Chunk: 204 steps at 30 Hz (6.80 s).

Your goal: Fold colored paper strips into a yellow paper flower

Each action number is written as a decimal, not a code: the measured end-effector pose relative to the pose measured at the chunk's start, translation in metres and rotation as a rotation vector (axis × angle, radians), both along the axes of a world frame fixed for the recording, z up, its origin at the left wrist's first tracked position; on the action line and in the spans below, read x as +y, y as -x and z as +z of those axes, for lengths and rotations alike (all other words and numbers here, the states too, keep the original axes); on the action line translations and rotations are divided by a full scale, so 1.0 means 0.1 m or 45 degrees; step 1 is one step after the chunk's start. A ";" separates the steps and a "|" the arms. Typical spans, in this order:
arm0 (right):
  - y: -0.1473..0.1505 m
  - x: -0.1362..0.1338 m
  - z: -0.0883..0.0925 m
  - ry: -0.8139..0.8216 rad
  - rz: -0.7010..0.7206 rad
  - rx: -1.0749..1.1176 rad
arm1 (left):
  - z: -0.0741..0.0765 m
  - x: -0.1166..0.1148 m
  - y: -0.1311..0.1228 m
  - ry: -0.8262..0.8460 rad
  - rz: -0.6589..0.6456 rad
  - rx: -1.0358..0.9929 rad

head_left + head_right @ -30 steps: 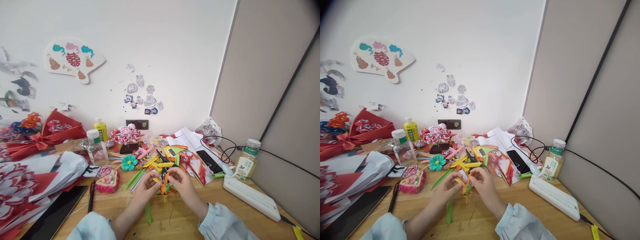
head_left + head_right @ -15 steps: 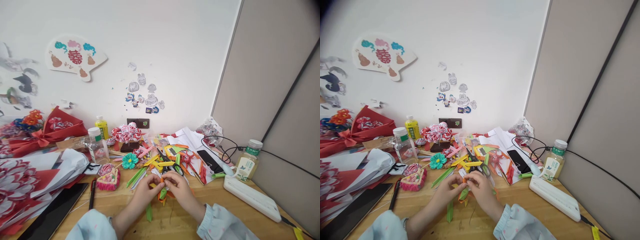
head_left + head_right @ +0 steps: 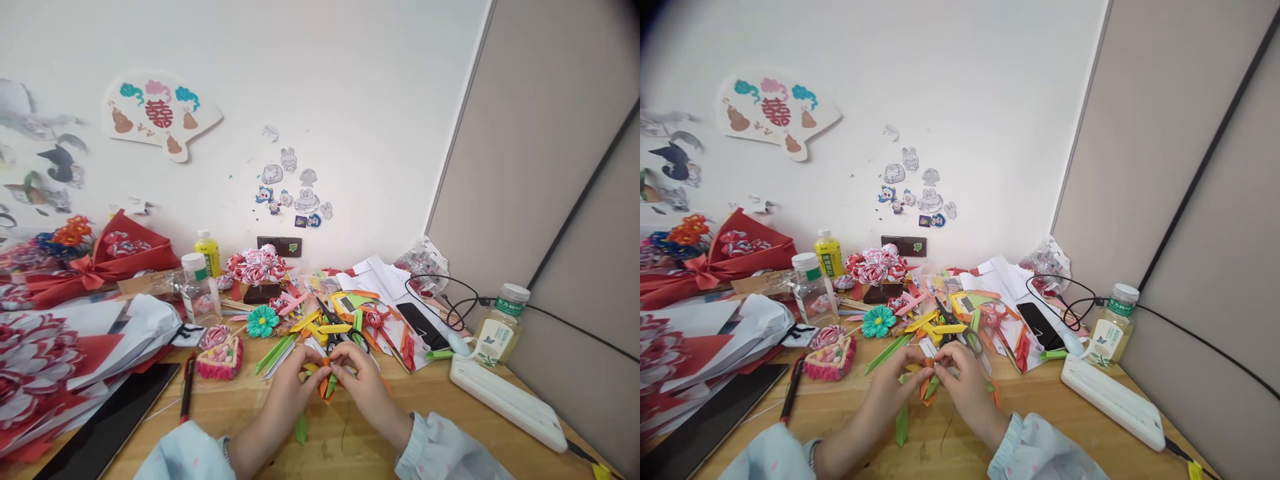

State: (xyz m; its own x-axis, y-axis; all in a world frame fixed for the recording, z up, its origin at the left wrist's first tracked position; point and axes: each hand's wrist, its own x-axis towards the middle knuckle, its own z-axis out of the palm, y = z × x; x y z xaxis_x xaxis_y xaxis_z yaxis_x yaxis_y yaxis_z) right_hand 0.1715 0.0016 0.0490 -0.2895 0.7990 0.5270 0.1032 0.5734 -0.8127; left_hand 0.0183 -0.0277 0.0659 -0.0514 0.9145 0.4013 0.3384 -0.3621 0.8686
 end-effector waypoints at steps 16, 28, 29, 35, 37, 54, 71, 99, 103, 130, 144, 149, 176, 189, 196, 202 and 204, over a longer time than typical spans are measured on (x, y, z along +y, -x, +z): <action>-0.06 0.00 0.09 -0.010 0.114 -0.059 | 0.14 0.03 0.08 -0.048 -0.289 0.191; 0.01 0.06 -0.06 0.352 0.071 -0.123 | 0.03 0.17 0.12 0.382 -0.414 0.029; 0.02 0.06 -0.07 0.373 0.076 -0.123 | 0.02 0.18 0.13 0.397 -0.414 0.033; 0.04 0.04 -0.09 0.407 0.055 -0.163 | -0.11 0.22 0.14 0.385 -0.421 0.020; 0.05 0.03 -0.09 0.388 0.035 -0.171 | -0.13 0.23 0.14 0.379 -0.420 0.022; 0.04 0.03 -0.08 0.228 -0.013 -0.230 | -0.11 0.17 0.12 0.202 -0.290 0.185; -0.02 0.11 -0.13 0.321 0.090 -0.262 | -0.09 0.20 0.13 0.521 -0.389 -0.031; -0.01 -0.03 0.02 0.015 -0.047 -0.453 | -0.01 0.11 0.12 0.346 -0.316 0.325; -0.04 -0.02 0.05 0.002 0.013 -0.479 | 0.03 0.12 0.13 0.421 -0.421 0.170; -0.10 -0.09 0.18 -0.390 0.265 -0.443 | 0.08 0.20 0.19 0.600 -0.565 -0.106; -0.03 -0.13 0.06 -0.374 0.168 -0.497 | 0.02 0.18 0.15 0.596 -0.365 -0.132; -0.05 -0.13 0.08 -0.475 0.211 -0.573 | 0.01 0.19 0.16 0.592 -0.330 -0.138; -0.06 -0.12 0.10 -0.404 0.270 -0.611 | -0.01 0.18 0.14 0.603 -0.408 -0.202; -0.07 -0.11 0.16 -0.515 0.315 -0.575 | -0.01 0.20 0.13 0.539 -0.384 -0.223; -0.21 0.06 0.24 -0.171 -0.201 -0.108 | 0.11 0.18 0.15 0.303 -0.271 -0.413; -0.16 0.14 0.14 0.386 0.010 0.139 | 0.14 0.10 0.10 0.201 -0.210 -0.491; -0.13 0.13 0.15 0.409 0.003 0.184 | 0.14 0.08 0.10 0.217 -0.275 -0.467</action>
